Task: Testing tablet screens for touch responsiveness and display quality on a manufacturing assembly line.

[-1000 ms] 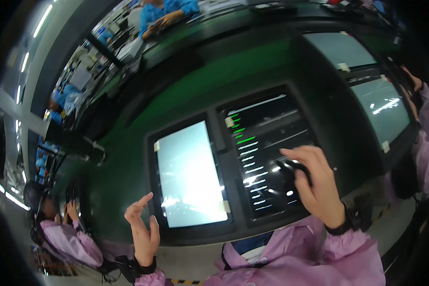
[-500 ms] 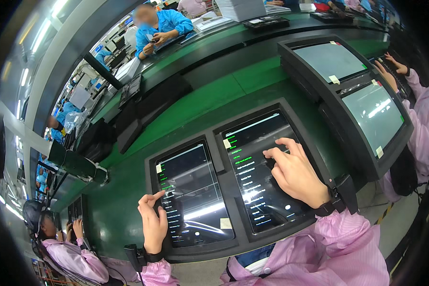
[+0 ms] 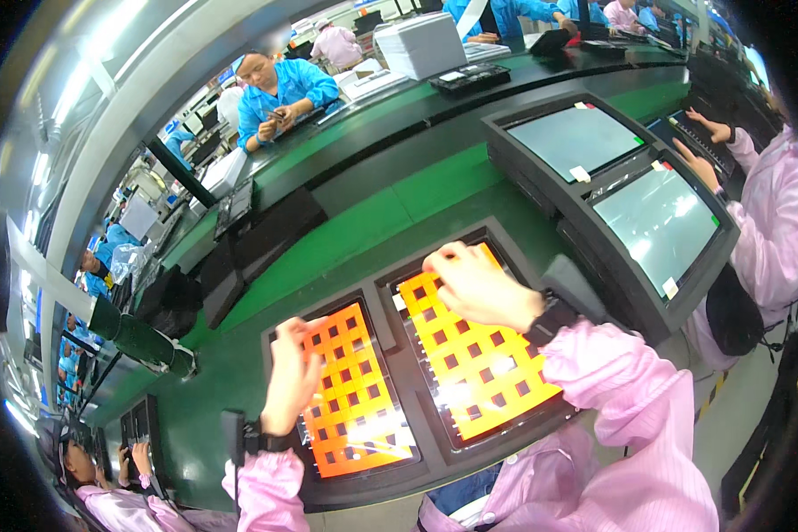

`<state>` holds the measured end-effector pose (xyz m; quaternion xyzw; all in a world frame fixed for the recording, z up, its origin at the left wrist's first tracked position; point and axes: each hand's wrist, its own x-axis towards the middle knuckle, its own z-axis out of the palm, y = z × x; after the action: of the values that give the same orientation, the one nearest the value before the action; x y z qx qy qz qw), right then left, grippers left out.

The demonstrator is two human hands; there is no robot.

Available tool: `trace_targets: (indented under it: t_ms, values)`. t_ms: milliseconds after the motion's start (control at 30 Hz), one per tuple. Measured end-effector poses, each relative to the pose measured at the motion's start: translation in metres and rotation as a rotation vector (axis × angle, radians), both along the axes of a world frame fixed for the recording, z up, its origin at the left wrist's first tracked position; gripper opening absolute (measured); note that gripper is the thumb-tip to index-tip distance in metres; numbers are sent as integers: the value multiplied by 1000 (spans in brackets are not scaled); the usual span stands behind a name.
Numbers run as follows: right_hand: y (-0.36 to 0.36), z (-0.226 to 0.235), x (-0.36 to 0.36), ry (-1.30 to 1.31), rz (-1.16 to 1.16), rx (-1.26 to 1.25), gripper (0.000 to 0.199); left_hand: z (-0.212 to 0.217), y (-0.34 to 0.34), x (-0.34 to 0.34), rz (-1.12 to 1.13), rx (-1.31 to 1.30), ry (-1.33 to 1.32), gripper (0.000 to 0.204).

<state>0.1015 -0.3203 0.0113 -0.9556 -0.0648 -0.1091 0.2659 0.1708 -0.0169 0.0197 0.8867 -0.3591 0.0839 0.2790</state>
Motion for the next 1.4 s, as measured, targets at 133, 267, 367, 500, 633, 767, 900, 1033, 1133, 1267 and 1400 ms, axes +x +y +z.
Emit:
trace_targets:
  t_ms: [133, 267, 367, 500, 633, 767, 900, 1033, 1133, 1267, 1400]
  values:
    - [26, -14, 15, -110, 115, -52, 31, -14, -31, 14, -98, 85, -60, 37]
    - [24, -28, 20, -139, 137, -125, 27, -14, -35, 14, -50, 161, -72, 37]
    - [0, -23, 11, -157, 88, -202, 25, -11, -15, 14, 0, 186, -22, 38]
    - [-35, -12, -7, -140, -77, -233, 21, -11, 36, 15, 165, 257, -93, 38]
    - [-42, -1, -14, -14, -195, -100, 23, -16, 58, 12, 219, 174, -123, 35]
    - [-47, -6, -13, 69, -189, -168, 27, -20, 52, 16, 189, 190, -168, 33]
    - [-43, -3, -23, 84, -180, -190, 26, -18, 57, 1, 213, 193, -106, 34]
    - [-36, 4, -60, 25, -160, -179, 22, -14, 64, -36, 196, 172, -49, 36]
    - [-33, 3, -91, 34, -99, -211, 27, -9, 70, -81, 247, 209, -9, 42]
    - [-13, 10, -139, 83, -133, -181, 29, -10, 80, -138, 319, 243, 72, 46]
    - [4, 18, -188, 165, -166, -132, 35, 5, 81, -194, 389, 403, 133, 43]
